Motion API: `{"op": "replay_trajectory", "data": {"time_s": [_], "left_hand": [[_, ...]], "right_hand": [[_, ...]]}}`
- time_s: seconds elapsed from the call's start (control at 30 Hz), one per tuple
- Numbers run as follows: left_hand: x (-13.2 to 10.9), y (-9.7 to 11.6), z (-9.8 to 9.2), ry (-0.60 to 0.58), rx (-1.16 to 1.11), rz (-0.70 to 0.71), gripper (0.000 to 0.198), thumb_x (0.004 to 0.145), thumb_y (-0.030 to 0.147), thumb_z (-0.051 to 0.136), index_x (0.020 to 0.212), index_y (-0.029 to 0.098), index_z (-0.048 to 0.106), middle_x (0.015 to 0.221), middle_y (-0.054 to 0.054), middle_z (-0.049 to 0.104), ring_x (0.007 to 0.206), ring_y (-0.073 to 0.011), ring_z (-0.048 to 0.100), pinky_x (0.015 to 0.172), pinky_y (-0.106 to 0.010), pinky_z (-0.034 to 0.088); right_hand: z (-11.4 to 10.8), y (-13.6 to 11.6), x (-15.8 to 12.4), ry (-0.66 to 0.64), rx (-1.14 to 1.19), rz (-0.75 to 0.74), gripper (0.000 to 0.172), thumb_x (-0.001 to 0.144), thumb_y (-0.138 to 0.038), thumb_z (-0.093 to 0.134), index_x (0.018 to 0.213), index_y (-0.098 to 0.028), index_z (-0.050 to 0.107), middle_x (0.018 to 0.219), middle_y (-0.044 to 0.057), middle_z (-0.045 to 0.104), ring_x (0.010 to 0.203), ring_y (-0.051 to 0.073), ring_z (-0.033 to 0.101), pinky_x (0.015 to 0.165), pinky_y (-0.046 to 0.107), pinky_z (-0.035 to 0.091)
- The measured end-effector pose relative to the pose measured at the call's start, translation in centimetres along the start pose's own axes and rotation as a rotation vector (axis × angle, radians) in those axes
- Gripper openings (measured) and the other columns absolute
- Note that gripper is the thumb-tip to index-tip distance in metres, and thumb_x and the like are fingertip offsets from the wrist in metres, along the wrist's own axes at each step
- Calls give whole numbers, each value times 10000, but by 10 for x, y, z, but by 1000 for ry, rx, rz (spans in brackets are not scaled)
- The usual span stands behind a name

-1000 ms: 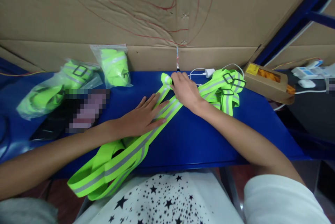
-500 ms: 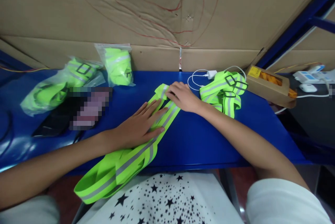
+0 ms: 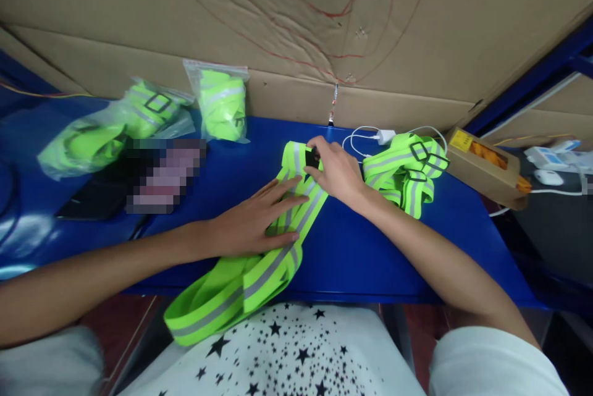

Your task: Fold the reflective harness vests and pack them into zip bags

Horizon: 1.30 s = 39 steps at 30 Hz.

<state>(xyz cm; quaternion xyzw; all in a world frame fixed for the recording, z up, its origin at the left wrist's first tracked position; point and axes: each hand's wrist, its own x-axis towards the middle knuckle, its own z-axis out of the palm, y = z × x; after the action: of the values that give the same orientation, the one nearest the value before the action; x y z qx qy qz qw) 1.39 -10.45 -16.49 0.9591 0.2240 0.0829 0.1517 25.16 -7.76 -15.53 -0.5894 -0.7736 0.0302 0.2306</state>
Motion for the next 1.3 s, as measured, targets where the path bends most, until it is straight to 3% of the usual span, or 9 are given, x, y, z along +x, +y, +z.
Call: {"op": "replay_trajectory", "data": {"time_s": [0.2, 0.33, 0.5, 0.7, 0.8, 0.93, 1.17, 1.3], "left_hand": [[0, -3, -1, 1, 108, 119, 523, 1051, 512, 424, 1526, 294, 448, 1663, -86, 333, 1559, -361, 243, 1261, -587, 223], [-3, -3, -4, 74, 195, 73, 573, 1048, 553, 407, 1496, 204, 486, 1568, -128, 482, 1458, -347, 440, 1215, -524, 337], [-4, 1, -10, 129, 242, 56, 376, 1052, 424, 472, 1211, 140, 662, 1317, -144, 669, 1281, -329, 594, 1107, -501, 454], [-1, -3, -10, 133, 165, 41, 316, 1042, 404, 498, 1213, 177, 634, 1391, -145, 595, 1263, -317, 598, 1041, -496, 502], [3, -6, -9, 228, 120, -109, 406, 1033, 455, 489, 1311, 173, 575, 1481, -179, 487, 1275, -334, 577, 1043, -516, 504], [9, -14, -8, 300, 80, -240, 499, 994, 474, 554, 1339, 112, 549, 1342, -201, 545, 1244, -360, 566, 1065, -550, 487], [8, -16, -7, 262, -57, -100, 310, 1019, 335, 523, 1286, 197, 598, 1429, -150, 479, 1269, -282, 577, 1081, -471, 512], [6, -14, -13, 234, -131, -38, 316, 1043, 230, 415, 1306, 202, 588, 1411, -127, 525, 1258, -248, 599, 1075, -428, 522]], "right_hand": [[-2, -4, -7, 57, -217, -251, 297, 993, -310, 546, 1270, -205, 560, 1202, 95, 701, 1037, 301, 572, 841, 405, 481], [0, 0, -7, 46, -246, -291, 315, 1012, -293, 497, 1298, -192, 578, 1220, 101, 700, 1021, 305, 554, 870, 422, 463], [0, 0, -7, 35, -281, -306, 350, 1014, -291, 485, 1330, -176, 580, 1214, 106, 696, 1027, 313, 538, 865, 425, 452], [0, -4, -9, 17, -345, -309, 381, 1036, -273, 396, 1364, -165, 559, 1208, 137, 679, 1046, 324, 523, 871, 447, 434], [1, -5, -9, 30, -352, -304, 391, 1044, -277, 371, 1366, -156, 556, 1213, 138, 677, 1041, 323, 518, 863, 449, 439], [2, -8, -9, 47, -338, -274, 385, 1048, -278, 358, 1350, -153, 561, 1216, 134, 678, 1045, 324, 521, 858, 443, 453], [0, -16, -11, 61, -235, -196, 355, 1038, -280, 376, 1329, -170, 547, 1258, 126, 676, 1086, 317, 561, 813, 425, 483], [0, -15, -11, 54, -180, -195, 342, 1032, -293, 401, 1327, -185, 538, 1298, 112, 669, 1107, 308, 586, 783, 412, 498]]}}
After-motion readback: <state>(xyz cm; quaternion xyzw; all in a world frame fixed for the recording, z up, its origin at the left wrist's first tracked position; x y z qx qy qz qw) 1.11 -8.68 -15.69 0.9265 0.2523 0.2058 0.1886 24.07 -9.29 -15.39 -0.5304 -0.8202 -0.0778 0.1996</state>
